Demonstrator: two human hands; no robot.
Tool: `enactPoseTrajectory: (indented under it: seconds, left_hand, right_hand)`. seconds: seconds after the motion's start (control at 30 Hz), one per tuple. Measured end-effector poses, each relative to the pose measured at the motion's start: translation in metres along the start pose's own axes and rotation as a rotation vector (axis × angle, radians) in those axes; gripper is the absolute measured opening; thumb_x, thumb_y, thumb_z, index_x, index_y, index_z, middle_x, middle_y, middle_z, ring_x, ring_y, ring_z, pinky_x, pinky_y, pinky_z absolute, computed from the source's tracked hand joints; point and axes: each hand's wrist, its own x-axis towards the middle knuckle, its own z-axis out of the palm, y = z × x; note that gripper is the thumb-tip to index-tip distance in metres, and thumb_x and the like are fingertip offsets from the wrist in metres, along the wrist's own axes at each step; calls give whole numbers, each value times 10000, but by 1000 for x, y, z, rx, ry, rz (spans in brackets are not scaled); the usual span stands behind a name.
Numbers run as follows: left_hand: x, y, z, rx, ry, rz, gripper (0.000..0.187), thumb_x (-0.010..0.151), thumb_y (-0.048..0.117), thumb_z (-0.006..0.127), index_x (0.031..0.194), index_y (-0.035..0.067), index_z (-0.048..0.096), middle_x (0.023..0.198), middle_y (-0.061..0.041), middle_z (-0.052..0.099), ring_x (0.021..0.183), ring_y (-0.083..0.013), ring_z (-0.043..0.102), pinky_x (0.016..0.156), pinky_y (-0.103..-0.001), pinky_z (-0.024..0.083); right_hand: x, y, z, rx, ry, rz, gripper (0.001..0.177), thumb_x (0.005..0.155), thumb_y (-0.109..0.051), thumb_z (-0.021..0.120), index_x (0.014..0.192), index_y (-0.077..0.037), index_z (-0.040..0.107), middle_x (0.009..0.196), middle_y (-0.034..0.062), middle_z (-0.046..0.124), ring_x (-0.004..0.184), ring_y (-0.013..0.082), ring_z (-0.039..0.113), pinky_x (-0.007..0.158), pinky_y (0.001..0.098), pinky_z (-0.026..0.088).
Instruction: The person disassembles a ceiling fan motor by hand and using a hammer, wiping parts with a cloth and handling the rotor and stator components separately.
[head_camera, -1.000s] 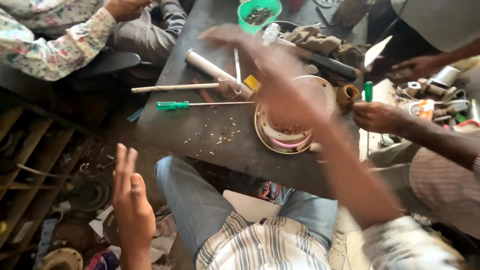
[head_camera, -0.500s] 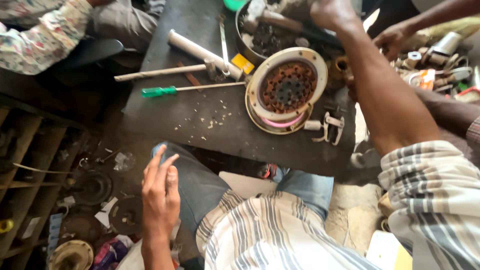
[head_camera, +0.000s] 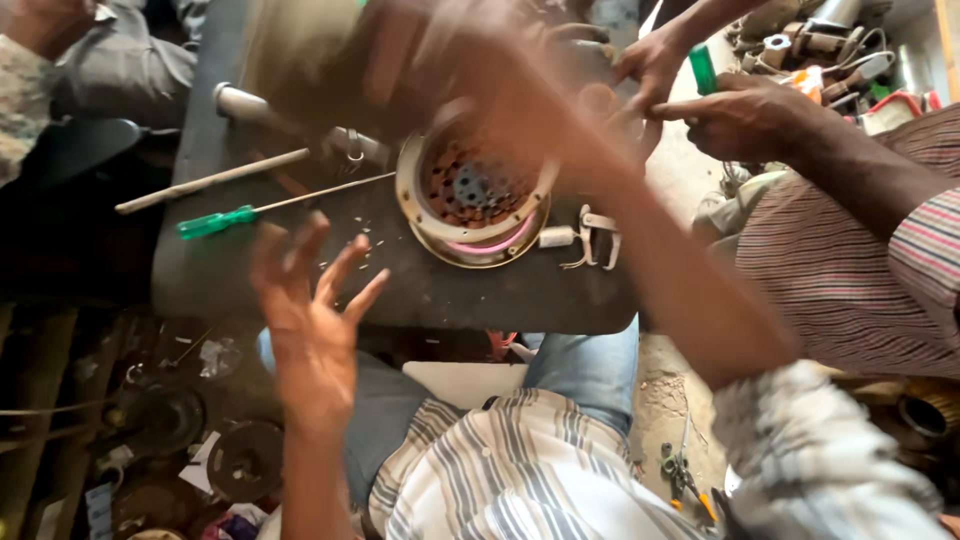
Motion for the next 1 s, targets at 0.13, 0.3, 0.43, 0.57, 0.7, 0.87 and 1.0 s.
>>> enactPoseTrajectory:
  seconds: [0.13, 0.3, 0.43, 0.57, 0.7, 0.87, 1.0]
  left_hand:
    - [-5, -21, 2, -916, -182, 49, 564, 1204, 338, 291, 1602, -49, 390, 1402, -225, 548, 1164, -346, 627, 990, -438, 566]
    - [-18, -22, 13, -434, 355, -141, 620, 1015, 508, 415, 1515, 143, 420, 1547, -83, 471, 1385, -286, 536, 1159, -453, 468]
    - [-15, -31, 20, 236, 263, 13, 554, 1123, 493, 460, 1518, 112, 381, 1560, -96, 465, 1412, -233, 517, 1186, -424, 459]
    - [-12, -23, 24, -389, 314, -92, 543, 1129, 464, 491, 1532, 118, 379, 1531, -48, 482, 1426, -159, 511, 1200, -341, 454]
    - [-8, -19, 1, -248, 319, -80, 495, 1122, 440, 575, 1430, 83, 426, 1397, -44, 500, 1301, -145, 507, 1097, -334, 455]
    - [-14, -2, -29, 359, 474, -105, 439, 1097, 411, 640, 1248, 5, 572, 1117, -62, 571, 987, -147, 521, 856, -327, 438]
    - [-9, 6, -11, 144, 459, 185, 434, 1133, 418, 643, 1159, -15, 617, 1023, -75, 629, 907, -157, 580, 823, -328, 484]
  right_hand:
    - [-36, -98, 95, 200, -331, -30, 427, 1041, -423, 585, 1393, -181, 583, 1417, 73, 593, 1307, 227, 565, 1063, 342, 497]
    - [-45, -107, 112, 3, 239, -150, 437, 855, -525, 731, 1259, -362, 689, 1552, 100, 396, 1513, 418, 262, 1253, 641, 214]
    - [-29, -94, 119, -14, 376, -220, 370, 841, -397, 764, 1199, -314, 717, 1482, 146, 441, 1454, 422, 341, 1202, 591, 317]
    - [-15, -84, 125, 124, 417, -159, 308, 951, -373, 734, 1061, -93, 669, 1138, 126, 578, 1110, 347, 621, 976, 491, 506]
    - [-6, -67, 138, 387, 364, -90, 240, 1074, -312, 645, 1126, -77, 646, 1015, 89, 618, 890, 267, 683, 771, 333, 537]
    - [-1, -53, 154, 874, 214, -35, 292, 1169, -315, 529, 1140, -59, 665, 969, 53, 685, 890, 206, 660, 832, 309, 544]
    - [-1, -63, 158, 1097, 259, -54, 280, 1146, -337, 605, 1277, -91, 629, 1146, 69, 700, 1061, 190, 666, 1020, 335, 588]
